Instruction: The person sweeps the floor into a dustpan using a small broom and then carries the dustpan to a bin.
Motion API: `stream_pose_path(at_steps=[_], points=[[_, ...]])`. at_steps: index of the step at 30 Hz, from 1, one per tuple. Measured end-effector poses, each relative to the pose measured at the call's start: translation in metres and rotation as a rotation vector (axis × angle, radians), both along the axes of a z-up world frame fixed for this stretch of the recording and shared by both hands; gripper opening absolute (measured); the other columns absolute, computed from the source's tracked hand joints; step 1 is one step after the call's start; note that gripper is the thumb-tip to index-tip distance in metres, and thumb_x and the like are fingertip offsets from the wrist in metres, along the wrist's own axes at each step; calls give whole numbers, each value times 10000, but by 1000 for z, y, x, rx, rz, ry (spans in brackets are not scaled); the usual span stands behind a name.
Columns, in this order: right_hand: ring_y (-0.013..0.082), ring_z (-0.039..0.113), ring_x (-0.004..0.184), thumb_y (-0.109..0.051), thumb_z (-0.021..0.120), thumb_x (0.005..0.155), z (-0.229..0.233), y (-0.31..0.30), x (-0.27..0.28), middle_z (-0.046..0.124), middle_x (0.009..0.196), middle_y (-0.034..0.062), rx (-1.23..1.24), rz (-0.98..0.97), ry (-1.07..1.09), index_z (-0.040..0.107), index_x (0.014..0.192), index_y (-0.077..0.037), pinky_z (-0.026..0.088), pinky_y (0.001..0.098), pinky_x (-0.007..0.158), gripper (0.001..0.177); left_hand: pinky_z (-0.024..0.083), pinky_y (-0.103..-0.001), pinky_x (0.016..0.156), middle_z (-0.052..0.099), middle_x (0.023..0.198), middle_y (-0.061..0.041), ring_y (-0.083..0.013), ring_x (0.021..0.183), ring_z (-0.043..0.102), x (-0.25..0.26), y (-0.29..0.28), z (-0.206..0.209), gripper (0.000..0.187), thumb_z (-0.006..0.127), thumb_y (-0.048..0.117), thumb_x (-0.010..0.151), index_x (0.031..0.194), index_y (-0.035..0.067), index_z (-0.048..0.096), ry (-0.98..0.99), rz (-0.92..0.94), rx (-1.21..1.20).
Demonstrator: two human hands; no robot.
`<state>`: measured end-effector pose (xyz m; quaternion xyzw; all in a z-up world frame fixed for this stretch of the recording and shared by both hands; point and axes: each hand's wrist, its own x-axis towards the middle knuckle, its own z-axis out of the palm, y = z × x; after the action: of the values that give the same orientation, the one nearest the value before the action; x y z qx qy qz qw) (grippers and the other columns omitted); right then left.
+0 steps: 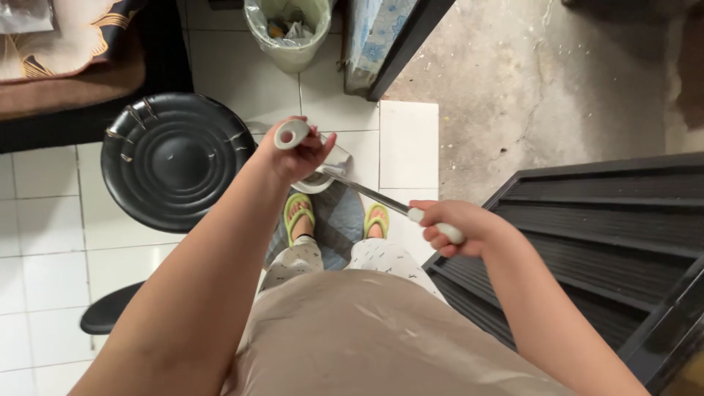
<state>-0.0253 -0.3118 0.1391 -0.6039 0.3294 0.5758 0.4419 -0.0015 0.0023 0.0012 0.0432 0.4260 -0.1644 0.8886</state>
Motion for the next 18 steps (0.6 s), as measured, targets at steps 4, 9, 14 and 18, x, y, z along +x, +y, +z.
stream_pose_path(at_steps=[4, 9, 14, 18], points=[[40, 337, 459, -112, 487, 913, 27, -24, 16, 453, 630, -32, 26, -106, -63, 479, 1539, -163, 252, 216, 388, 629, 600, -453, 936, 571, 615, -69, -159, 441, 470, -14, -4, 5, 191, 576, 146, 943, 789, 65, 497, -38, 55, 23], [48, 348, 484, -158, 556, 926, 26, -46, 47, 441, 651, -35, -6, -171, -127, 489, 1485, -178, 260, 219, 411, 563, 609, -450, 954, 554, 620, -48, -133, 440, 463, -44, -30, 14, 205, 611, 190, 976, 843, 58, 526, 5, 141, 106], [43, 386, 511, -96, 599, 930, -28, -81, 64, 456, 677, -48, 115, -336, -148, 415, 1516, -206, 286, 196, 433, 624, 596, -444, 948, 554, 603, -56, -150, 438, 472, -74, -61, 18, 204, 602, 213, 956, 830, 86, 505, 22, 204, 123], [53, 371, 510, -79, 578, 932, -84, -80, 66, 430, 662, -57, 104, -157, -143, 329, 1523, -354, 288, 209, 440, 698, 597, -426, 947, 560, 590, -48, -144, 437, 468, -107, -74, 25, 201, 588, 229, 977, 850, 88, 523, 21, 258, 162]])
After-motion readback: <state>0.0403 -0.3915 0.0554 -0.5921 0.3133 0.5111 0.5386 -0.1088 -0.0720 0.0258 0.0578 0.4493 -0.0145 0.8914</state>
